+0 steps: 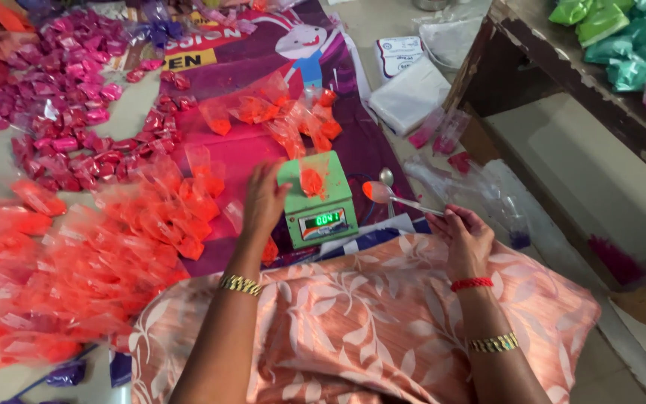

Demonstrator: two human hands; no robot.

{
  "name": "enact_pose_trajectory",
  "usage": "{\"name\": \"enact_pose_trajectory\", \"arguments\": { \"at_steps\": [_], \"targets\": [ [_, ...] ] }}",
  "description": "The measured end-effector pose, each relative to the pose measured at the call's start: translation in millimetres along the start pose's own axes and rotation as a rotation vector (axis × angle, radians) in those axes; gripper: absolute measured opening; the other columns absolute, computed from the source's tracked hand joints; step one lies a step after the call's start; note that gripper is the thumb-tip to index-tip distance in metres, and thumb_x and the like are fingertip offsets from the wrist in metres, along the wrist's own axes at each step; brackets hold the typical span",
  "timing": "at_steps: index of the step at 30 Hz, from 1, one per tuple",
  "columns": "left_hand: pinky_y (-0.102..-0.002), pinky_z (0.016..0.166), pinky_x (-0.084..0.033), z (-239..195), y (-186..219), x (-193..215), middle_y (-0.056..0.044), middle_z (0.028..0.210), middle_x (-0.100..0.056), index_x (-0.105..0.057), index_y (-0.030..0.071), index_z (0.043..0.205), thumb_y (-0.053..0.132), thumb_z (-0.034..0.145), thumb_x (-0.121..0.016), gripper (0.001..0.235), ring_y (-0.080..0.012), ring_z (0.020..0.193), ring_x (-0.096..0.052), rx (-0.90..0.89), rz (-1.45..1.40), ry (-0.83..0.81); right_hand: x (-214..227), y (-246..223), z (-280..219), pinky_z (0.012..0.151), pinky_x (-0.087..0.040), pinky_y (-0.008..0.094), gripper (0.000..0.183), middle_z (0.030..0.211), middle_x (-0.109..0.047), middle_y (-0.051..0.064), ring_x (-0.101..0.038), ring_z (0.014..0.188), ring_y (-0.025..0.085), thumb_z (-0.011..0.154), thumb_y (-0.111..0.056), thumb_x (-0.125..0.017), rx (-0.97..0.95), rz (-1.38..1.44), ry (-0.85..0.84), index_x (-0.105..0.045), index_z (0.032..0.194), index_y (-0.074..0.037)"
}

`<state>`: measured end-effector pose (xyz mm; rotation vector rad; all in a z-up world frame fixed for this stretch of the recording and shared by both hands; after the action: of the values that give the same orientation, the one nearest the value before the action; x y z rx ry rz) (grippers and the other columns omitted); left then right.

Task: Weighing red powder into small plastic bags using a scale and a spoon.

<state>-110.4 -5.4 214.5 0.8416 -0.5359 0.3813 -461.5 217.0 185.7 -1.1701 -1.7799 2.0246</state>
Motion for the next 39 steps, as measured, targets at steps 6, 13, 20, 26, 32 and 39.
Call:
{"name": "enact_pose_trajectory", "arguments": {
  "at_steps": [6,13,20,26,32,39],
  "targets": [
    [-0.047,0.100,-0.047,55,-21,-66,-0.021,0.136,-0.056,-0.070,0.015,0.121,0.021,0.074,-0.087,0.051,-0.0411,0.125,-0.054,0.104,0.102,-0.347,8,-1,0,0.092,-0.064,0.041,0.019,0.105,-0.070,0.020,-0.076,0.098,0.033,0.102,-0.002,-0.057,-0.006,-0.017,0.028,-0.061,0.116,0.010],
    [-0.043,0.096,-0.051,58,-34,-81,-0.019,0.118,-0.068,-0.070,0.005,0.098,0.017,0.073,-0.087,0.032,-0.0353,0.114,-0.064,-0.040,-0.050,-0.334,-2,-4,-3,0.092,-0.062,0.040,0.015,0.104,-0.070,0.017,-0.075,0.098,0.032,0.104,-0.002,-0.060,-0.033,-0.002,0.010,-0.062,0.115,0.008],
    [-0.038,0.069,-0.056,61,-56,-76,-0.016,0.084,-0.073,-0.073,0.001,0.094,0.014,0.087,-0.080,0.016,-0.0273,0.075,-0.074,0.169,-0.152,-0.235,-7,-10,-7,0.094,-0.063,0.041,0.017,0.104,-0.068,0.015,-0.075,0.101,0.034,0.105,-0.002,-0.058,-0.038,-0.071,0.000,-0.062,0.117,0.010],
    [-0.036,0.067,-0.056,86,-99,-4,-0.016,0.084,-0.074,-0.072,0.000,0.093,0.015,0.089,-0.078,0.016,-0.0240,0.073,-0.074,0.193,-0.113,-0.040,-6,-10,-10,0.096,-0.061,0.042,0.017,0.108,-0.068,0.017,-0.074,0.103,0.035,0.107,-0.002,-0.057,-0.052,-0.103,0.020,-0.061,0.118,0.010],
    [-0.046,0.070,-0.056,52,-216,-2,-0.021,0.087,-0.071,-0.071,-0.001,0.093,0.009,0.081,-0.075,0.016,-0.0370,0.078,-0.070,0.119,0.349,0.061,-4,-5,-10,0.097,-0.060,0.044,0.017,0.111,-0.068,0.018,-0.072,0.105,0.037,0.107,0.000,-0.057,-0.062,-0.108,0.023,-0.061,0.119,0.010],
    [-0.051,0.085,-0.055,35,-226,-90,-0.025,0.100,-0.071,-0.069,0.003,0.104,0.013,0.093,-0.064,0.017,-0.0433,0.098,-0.068,0.241,0.117,-0.259,-1,0,-9,0.096,-0.060,0.046,0.017,0.111,-0.068,0.018,-0.072,0.104,0.039,0.105,0.001,-0.056,-0.097,-0.121,0.065,-0.062,0.118,0.010]
  ]
}}
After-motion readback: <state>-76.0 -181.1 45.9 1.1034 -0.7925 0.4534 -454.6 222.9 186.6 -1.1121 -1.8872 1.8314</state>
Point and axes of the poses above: each hand's wrist, its own z-axis towards the middle knuckle, its own x-axis out of the back of the hand, y = z × x, the point moved 5 cm from there along z, towards the middle knuckle
